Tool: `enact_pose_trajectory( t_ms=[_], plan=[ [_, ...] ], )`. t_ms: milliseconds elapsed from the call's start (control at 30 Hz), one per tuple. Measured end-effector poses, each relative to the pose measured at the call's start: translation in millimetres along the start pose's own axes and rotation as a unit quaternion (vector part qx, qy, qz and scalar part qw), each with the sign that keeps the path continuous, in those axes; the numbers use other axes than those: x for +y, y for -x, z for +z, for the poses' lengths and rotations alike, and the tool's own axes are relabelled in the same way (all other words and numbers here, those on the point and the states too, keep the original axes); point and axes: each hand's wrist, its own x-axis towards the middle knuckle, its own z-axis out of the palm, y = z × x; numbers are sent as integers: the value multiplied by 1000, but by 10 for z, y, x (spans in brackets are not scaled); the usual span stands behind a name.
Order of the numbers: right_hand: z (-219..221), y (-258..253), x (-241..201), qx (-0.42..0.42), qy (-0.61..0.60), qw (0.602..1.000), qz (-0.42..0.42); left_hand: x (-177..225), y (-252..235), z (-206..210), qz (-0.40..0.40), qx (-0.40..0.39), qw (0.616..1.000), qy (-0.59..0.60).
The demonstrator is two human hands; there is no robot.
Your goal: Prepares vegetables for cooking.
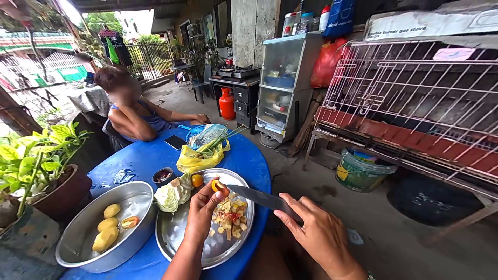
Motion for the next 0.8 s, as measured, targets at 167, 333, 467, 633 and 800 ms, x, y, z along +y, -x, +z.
enact_pose_trajectory(
  t_ms=[167, 333, 467, 633, 800],
  plan=[
    [-84, -24, -76, -16, 23, 1000, -10, -34, 9, 9, 90, -8, 988, -127],
    [-127, -38, -136, -11, 53, 998, -18, -49, 26, 42, 154, 10, 962, -227],
    [-132, -37, -160, -5, 60, 998, -19, -40, 35, 44, 150, 23, 959, -239],
    [-154, -50, -192, 19, 77, 996, -31, -38, 48, 52, 124, 31, 968, -215],
    [-206, -67, -218, 23, 96, 994, -40, -45, 59, 71, 155, 30, 955, -251]
  ],
)
